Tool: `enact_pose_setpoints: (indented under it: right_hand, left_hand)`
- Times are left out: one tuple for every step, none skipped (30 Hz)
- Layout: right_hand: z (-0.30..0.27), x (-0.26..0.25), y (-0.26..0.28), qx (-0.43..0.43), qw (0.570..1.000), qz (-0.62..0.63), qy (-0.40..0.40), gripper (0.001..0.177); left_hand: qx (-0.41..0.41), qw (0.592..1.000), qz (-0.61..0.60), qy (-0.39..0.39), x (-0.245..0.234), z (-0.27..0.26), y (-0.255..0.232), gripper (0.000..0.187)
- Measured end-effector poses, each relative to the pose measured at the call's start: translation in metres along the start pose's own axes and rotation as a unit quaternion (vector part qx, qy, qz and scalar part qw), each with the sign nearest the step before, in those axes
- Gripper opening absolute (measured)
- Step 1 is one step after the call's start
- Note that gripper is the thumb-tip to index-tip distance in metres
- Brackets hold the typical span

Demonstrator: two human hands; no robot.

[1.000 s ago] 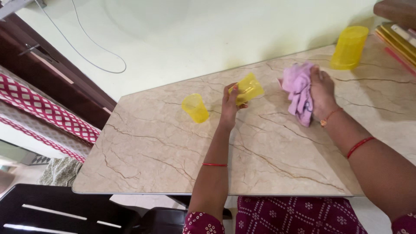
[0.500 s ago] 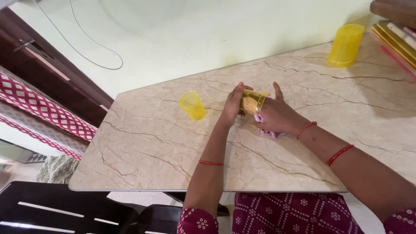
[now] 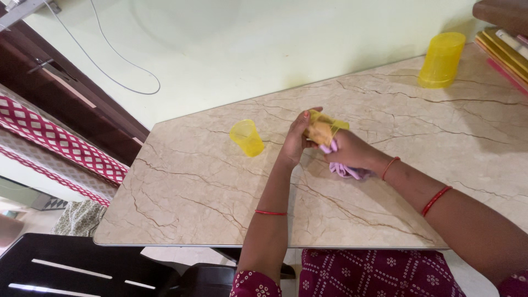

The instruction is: The person wipes a brown folder with a pink cloth, moving it aside to clean the table surface. They then pick up several yellow plastic cups from a chair and wipe each one individually with the cloth before placing them on the table.

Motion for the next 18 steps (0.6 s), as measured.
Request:
enact_pose_setpoints:
  right_hand:
    - [0.0,-0.005,-0.002,-0.025,0.987,0.16,-0.009,0.047]
    - [0.003,-0.008,-0.005,-0.051,0.947,0.315,-0.019,0.043]
    - [0.006,-0.007,-0.008,-0.062,0.97,0.233,-0.012,0.04]
    - [0.008,-0.006,-0.013,-0.074,0.986,0.149,-0.007,0.038]
    - [0.01,-0.004,-0.018,-0.085,0.994,0.063,-0.001,0.037]
    - [0.012,-0.003,-0.022,-0.151,0.983,-0.104,-0.034,0.032]
    - [0.014,0.0,-0.026,-0.212,0.938,-0.267,-0.065,0.028]
    - [0.016,0.002,-0.03,-0.266,0.863,-0.42,-0.094,0.026]
    - [0.019,-0.006,-0.036,-0.226,0.926,-0.292,-0.076,0.025]
    - [0.022,-0.016,-0.04,-0.18,0.97,-0.156,-0.054,0.025]
    - [0.024,-0.024,-0.044,-0.13,0.991,-0.016,-0.031,0.026]
    - [0.024,-0.033,-0.046,-0.143,0.987,0.046,-0.049,0.027]
    - [0.023,-0.041,-0.046,-0.155,0.98,0.107,-0.067,0.029]
    - [0.02,-0.048,-0.046,-0.168,0.968,0.167,-0.087,0.031]
    - [0.018,-0.051,-0.044,-0.207,0.954,0.149,-0.156,0.031]
    - [0.017,-0.052,-0.041,-0.245,0.934,0.13,-0.223,0.032]
    - [0.014,-0.053,-0.037,-0.282,0.908,0.111,-0.289,0.033]
    - [0.01,-0.052,-0.034,-0.27,0.899,0.085,-0.334,0.03]
  left_hand:
    - [0.031,0.999,-0.038,0.021,-0.001,-0.002,0.0,0.063]
    - [0.031,0.998,-0.045,0.011,-0.001,-0.001,0.001,0.063]
    - [0.03,0.998,-0.052,0.001,-0.001,0.002,0.005,0.062]
    - [0.03,0.998,-0.059,-0.008,-0.003,0.006,0.008,0.062]
    - [0.021,0.997,-0.074,-0.024,-0.007,0.008,0.012,0.061]
    - [0.011,0.995,-0.088,-0.039,-0.01,0.01,0.016,0.06]
    - [0.001,0.993,-0.103,-0.054,-0.012,0.012,0.019,0.059]
    - [0.001,0.992,-0.117,-0.041,-0.014,0.012,0.021,0.058]
    - [0.001,0.991,-0.13,-0.029,-0.018,0.011,0.02,0.056]
    - [-0.001,0.989,-0.145,-0.017,-0.021,0.007,0.019,0.055]
    - [-0.006,0.989,-0.138,0.043,-0.024,0.002,0.015,0.057]
    - [-0.008,0.986,-0.133,0.103,-0.026,-0.001,0.01,0.06]
    - [-0.01,0.978,-0.127,0.163,-0.023,-0.004,0.006,0.064]
    - [-0.023,0.979,-0.123,0.164,-0.017,-0.005,0.002,0.068]
    - [-0.036,0.979,-0.119,0.165,-0.009,-0.007,-0.001,0.074]
    - [-0.05,0.978,-0.114,0.165,-0.002,-0.008,-0.004,0.079]
    - [-0.047,0.983,-0.105,0.145,0.005,-0.008,-0.009,0.082]
    - [-0.044,0.987,-0.097,0.124,0.011,-0.008,-0.012,0.085]
Point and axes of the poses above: each hand's wrist, its own z-axis towards the middle knuckle, its own x-axis out of the palm, y = z × x, the point moved 1 cm from there along z, towards the middle knuckle, and after that the axes turned 1 degree about -x, right-handed, at the moved point
